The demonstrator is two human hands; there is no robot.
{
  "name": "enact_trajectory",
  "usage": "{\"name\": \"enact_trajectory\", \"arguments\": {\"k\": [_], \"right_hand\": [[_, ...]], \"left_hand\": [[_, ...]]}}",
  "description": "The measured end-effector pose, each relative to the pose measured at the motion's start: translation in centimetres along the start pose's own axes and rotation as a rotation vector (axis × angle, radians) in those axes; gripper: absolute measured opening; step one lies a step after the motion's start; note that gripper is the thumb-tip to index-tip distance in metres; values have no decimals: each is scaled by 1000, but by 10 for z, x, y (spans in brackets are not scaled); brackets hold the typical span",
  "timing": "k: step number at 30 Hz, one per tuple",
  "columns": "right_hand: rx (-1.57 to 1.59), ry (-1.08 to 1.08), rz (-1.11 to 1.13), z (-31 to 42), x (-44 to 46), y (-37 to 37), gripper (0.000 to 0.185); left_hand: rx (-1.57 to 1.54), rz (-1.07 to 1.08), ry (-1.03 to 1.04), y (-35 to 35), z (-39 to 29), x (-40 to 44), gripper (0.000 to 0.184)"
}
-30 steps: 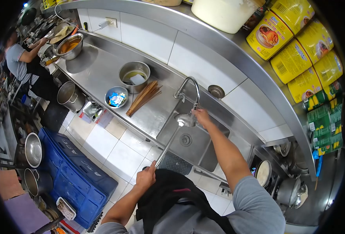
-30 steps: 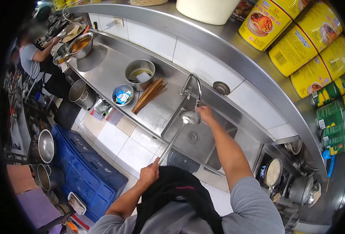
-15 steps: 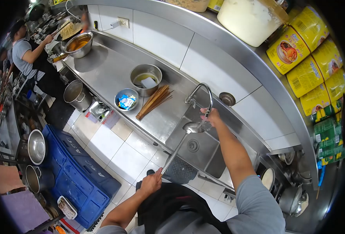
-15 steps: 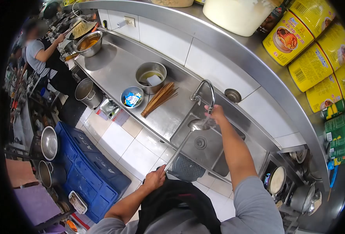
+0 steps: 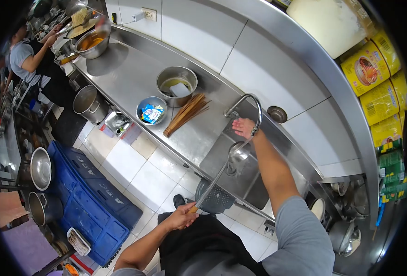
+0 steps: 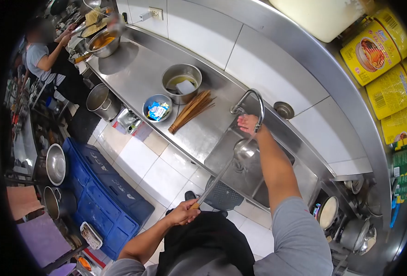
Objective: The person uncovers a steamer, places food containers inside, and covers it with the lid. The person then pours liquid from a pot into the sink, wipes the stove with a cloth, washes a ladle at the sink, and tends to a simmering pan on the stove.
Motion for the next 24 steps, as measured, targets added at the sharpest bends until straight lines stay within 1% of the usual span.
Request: {"name": "enact_trajectory", "arguments": {"k": [1, 3, 4, 5, 6, 7, 8, 9, 10, 11, 12, 14, 15, 16, 17, 18, 19, 20, 21, 22, 23, 24], "right_hand": [[171, -25, -21, 6, 5, -1, 39], [331, -73, -18, 24, 7, -2, 35], [374, -125, 104, 34, 5, 3, 34], [462, -92, 100, 37, 10, 1, 36], [449, -98, 132, 35, 24, -8, 38], [444, -81, 78, 36, 10, 0, 39], [432, -85, 73, 34, 9, 0, 39], [372, -131, 83, 34, -1, 2, 42], [255, -178, -73, 33, -8, -7, 39], [158, -254, -185, 32, -23, -10, 33], [64, -337, -306, 30, -44, -19, 27], [204, -566, -77, 22, -90, -18, 15], [230, -662, -174, 12, -120, -30, 13], [259, -755, -276, -6, -152, -41, 14], [352, -881, -240, -28, -182, -50, 24], [399, -894, -328, -57, -218, -57, 28], [304, -923, -426, -93, -244, -75, 30], [273, -912, -537, -136, -272, -88, 31], [82, -883, -579, -174, -301, -90, 32], [-128, -932, -625, -214, -331, -91, 38], [-318, -739, -761, -270, -347, -113, 41], [-446, -653, -715, -330, -360, -131, 39]], "left_hand": [[-43, 38, -42, 0, 0, -3, 57], [-97, 100, -87, -4, 8, -4, 53], [-57, 104, -70, -4, 2, -10, 52], [-11, 79, -77, -7, 8, -11, 52], [34, 42, -87, -13, 11, -12, 52], [116, 35, -108, -15, 5, -16, 54], [199, 29, -134, -15, -2, -22, 56], [351, -22, -102, -20, -7, -26, 59], [506, -62, -74, -23, -11, -30, 62], [559, -60, -43, -20, -21, -36, 66], [721, -95, 156, -20, -20, -36, 65], [893, -138, 309, -14, -23, -48, 67], [906, -151, 322, -13, -25, -51, 67], [965, -162, 271, -11, -23, -56, 62], [1023, -171, 217, -7, -18, -60, 57], [1036, -174, 228, -4, -5, -57, 57], [1061, -262, 224, -11, 17, -50, 51], [1086, -349, 222, -14, 33, -45, 44], [1069, -362, 146, -13, 45, -41, 31], [1087, -356, 164, -4, 46, -40, 31], [1068, -396, 192, 5, 44, -40, 30], [1046, -429, 216, 16, 47, -42, 29]]}}
Point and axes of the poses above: each hand's wrist, its own x-axis towards the middle knuckle, its own y-axis out of the palm, z = x × y, the point moved 8 cm from there along x, towards the middle knuckle, and after that the axes turned 11 degrees about x, right-handed, at the moved point
